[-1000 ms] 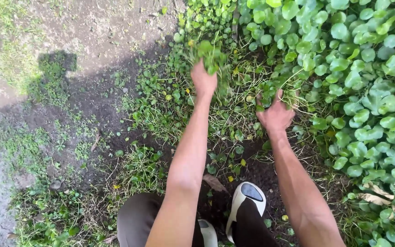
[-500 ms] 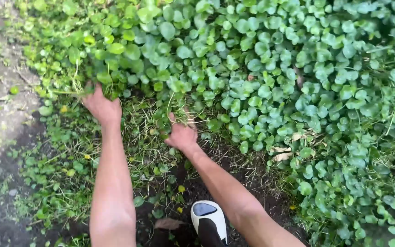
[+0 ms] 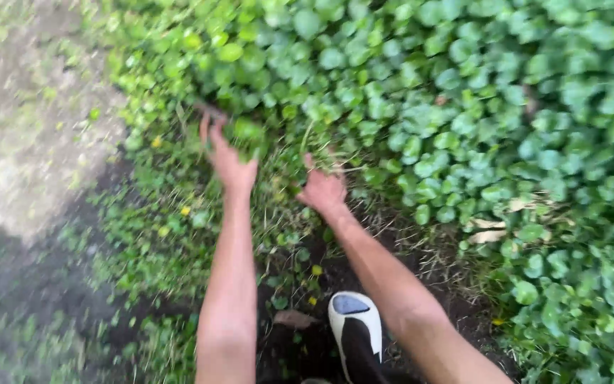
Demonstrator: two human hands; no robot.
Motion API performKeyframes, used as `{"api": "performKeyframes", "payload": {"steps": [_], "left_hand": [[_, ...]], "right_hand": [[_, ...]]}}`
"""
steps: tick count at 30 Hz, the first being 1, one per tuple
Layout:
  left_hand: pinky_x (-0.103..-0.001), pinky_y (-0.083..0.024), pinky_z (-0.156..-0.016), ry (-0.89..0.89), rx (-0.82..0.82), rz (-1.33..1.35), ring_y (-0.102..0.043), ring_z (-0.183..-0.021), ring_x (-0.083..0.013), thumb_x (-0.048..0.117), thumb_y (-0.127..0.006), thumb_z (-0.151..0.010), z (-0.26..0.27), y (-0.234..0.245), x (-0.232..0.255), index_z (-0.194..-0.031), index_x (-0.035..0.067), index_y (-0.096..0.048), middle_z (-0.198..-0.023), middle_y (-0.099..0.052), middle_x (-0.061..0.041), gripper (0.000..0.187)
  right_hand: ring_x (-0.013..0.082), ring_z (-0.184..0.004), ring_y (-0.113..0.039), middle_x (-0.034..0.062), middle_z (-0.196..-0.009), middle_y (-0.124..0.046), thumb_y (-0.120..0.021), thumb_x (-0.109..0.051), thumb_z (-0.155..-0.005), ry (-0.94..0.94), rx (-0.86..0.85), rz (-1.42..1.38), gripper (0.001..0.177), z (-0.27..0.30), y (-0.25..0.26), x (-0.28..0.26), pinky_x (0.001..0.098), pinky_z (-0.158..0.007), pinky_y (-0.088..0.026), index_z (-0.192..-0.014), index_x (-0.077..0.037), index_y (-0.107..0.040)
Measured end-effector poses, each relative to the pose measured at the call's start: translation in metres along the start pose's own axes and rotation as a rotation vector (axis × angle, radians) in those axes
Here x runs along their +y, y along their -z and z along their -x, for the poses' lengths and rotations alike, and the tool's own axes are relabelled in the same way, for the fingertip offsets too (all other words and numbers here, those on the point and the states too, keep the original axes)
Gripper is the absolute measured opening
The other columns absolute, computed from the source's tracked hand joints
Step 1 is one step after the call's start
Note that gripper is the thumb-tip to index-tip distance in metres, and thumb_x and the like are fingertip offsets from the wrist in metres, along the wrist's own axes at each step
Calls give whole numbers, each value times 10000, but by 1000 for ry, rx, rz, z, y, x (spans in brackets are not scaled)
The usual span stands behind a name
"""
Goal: The person squats on the ground and pulls weeds by hand from a patch of soil next to a dense bed of green leafy plants. The removed weeds are gathered and discarded to the side as the person works along the edge of the plant bed.
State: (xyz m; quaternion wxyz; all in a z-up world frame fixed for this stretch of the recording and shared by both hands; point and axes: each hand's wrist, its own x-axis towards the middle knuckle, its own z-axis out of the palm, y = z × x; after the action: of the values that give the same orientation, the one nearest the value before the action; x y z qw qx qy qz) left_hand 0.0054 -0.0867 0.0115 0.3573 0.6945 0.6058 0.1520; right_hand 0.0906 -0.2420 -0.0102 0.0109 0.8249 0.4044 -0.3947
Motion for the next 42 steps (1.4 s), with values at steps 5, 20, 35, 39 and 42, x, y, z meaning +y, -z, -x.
{"api": "performKeyframes", "payload": {"steps": [5, 20, 35, 39, 42], "left_hand": [[-369, -551, -1237, 81, 16, 15, -520, -1516, -326, -196, -861, -697, -49, -38, -19, -1562, 146, -474, -1681, -437, -138, 1007], [-377, -637, -967, 80, 47, 219, -757, -1074, -215, 157, -929, -776, 54, -23, -54, -1294, 108, -700, -1228, -782, -75, 569], [-601, -525, -1174, -90, -189, -118, -751, -1096, -379, -22, -879, -848, 76, -80, -10, -1276, 55, -736, -1079, -709, -278, 458], [-444, -599, -891, -76, -409, -224, -751, -895, -257, 197, -953, -795, 180, -71, -54, -1258, 79, -713, -923, -758, -126, 534], [-305, -654, -680, -34, -275, -88, -751, -741, -147, 223, -958, -765, 228, -64, -95, -1226, 122, -712, -914, -787, -29, 533]], "right_hand": [[185, -523, -628, 68, -774, -661, -710, -271, -990, -116, -53, -43, 885, -8, 5, -11, 263, -379, -581, -1698, -230, -179], [173, -640, -592, 10, -734, -627, -804, -534, -943, -173, -36, 135, 1065, -20, -20, 8, 326, -683, -563, -1754, -292, -157], [271, -1020, -628, 194, -1259, -589, -344, -488, -1191, 36, 577, -1265, 531, 88, 23, 28, 488, -1088, -516, -1631, -201, -424], [219, -733, -751, 229, -1258, -718, -773, -174, -912, 98, 549, -369, 1145, -1, 22, 52, 511, -986, -389, -1712, -301, 36], [238, -1039, -726, 104, -1101, -824, -836, -266, -982, 86, 477, -206, 929, -52, 5, 71, 572, -1290, -116, -1648, -287, -190]]}}
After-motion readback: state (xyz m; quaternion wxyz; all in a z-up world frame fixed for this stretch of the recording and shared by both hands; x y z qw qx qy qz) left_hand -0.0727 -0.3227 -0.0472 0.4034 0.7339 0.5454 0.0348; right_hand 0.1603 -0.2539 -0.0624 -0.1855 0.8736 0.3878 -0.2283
